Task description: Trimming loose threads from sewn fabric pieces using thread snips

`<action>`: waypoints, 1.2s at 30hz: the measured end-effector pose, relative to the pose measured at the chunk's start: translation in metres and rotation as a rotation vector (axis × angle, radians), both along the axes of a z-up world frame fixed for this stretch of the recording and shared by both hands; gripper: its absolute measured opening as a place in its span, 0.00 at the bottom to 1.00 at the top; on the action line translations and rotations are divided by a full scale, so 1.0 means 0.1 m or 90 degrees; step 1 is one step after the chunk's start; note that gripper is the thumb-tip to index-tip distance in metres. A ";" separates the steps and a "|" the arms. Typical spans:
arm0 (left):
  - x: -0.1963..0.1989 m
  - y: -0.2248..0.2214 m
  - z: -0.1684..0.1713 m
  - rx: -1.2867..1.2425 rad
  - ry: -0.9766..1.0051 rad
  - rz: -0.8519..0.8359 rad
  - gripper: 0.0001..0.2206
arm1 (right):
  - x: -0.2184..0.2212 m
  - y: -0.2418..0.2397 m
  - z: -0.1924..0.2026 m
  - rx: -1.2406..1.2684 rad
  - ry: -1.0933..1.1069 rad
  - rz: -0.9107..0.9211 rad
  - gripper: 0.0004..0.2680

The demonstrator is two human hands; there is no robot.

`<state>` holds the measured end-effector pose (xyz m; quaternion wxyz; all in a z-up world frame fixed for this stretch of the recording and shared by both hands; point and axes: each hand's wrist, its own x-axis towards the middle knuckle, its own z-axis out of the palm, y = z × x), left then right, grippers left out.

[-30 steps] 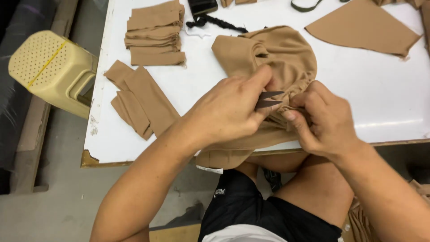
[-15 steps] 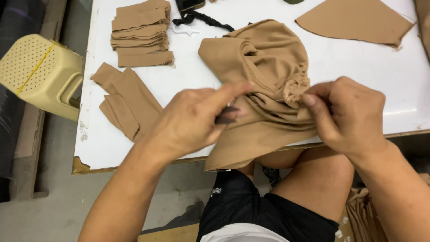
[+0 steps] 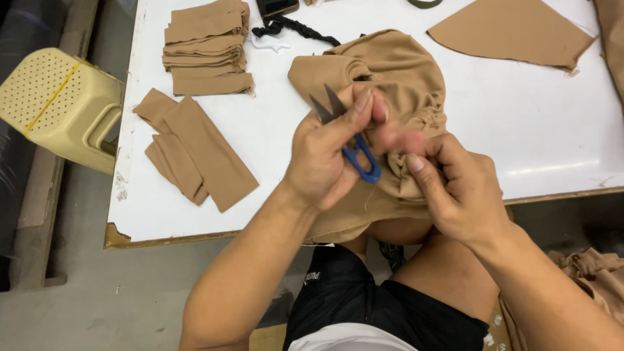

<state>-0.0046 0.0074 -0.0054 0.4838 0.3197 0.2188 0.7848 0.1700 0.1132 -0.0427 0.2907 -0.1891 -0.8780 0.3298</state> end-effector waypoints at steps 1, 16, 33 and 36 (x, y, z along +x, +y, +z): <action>-0.02 0.04 0.01 0.000 -0.001 -0.001 0.06 | 0.01 0.03 -0.05 0.000 -0.001 -0.001 0.04; -0.88 -0.52 0.78 -0.071 0.283 0.480 0.16 | 0.47 0.47 -0.50 0.139 0.050 -0.094 0.07; 0.38 -0.51 -0.18 -0.508 0.595 0.366 0.09 | 0.62 -0.05 -0.39 0.087 0.216 -0.183 0.10; 0.35 -0.38 -0.06 -0.515 0.741 0.415 0.16 | 0.68 0.12 -0.39 -0.131 0.009 -0.275 0.13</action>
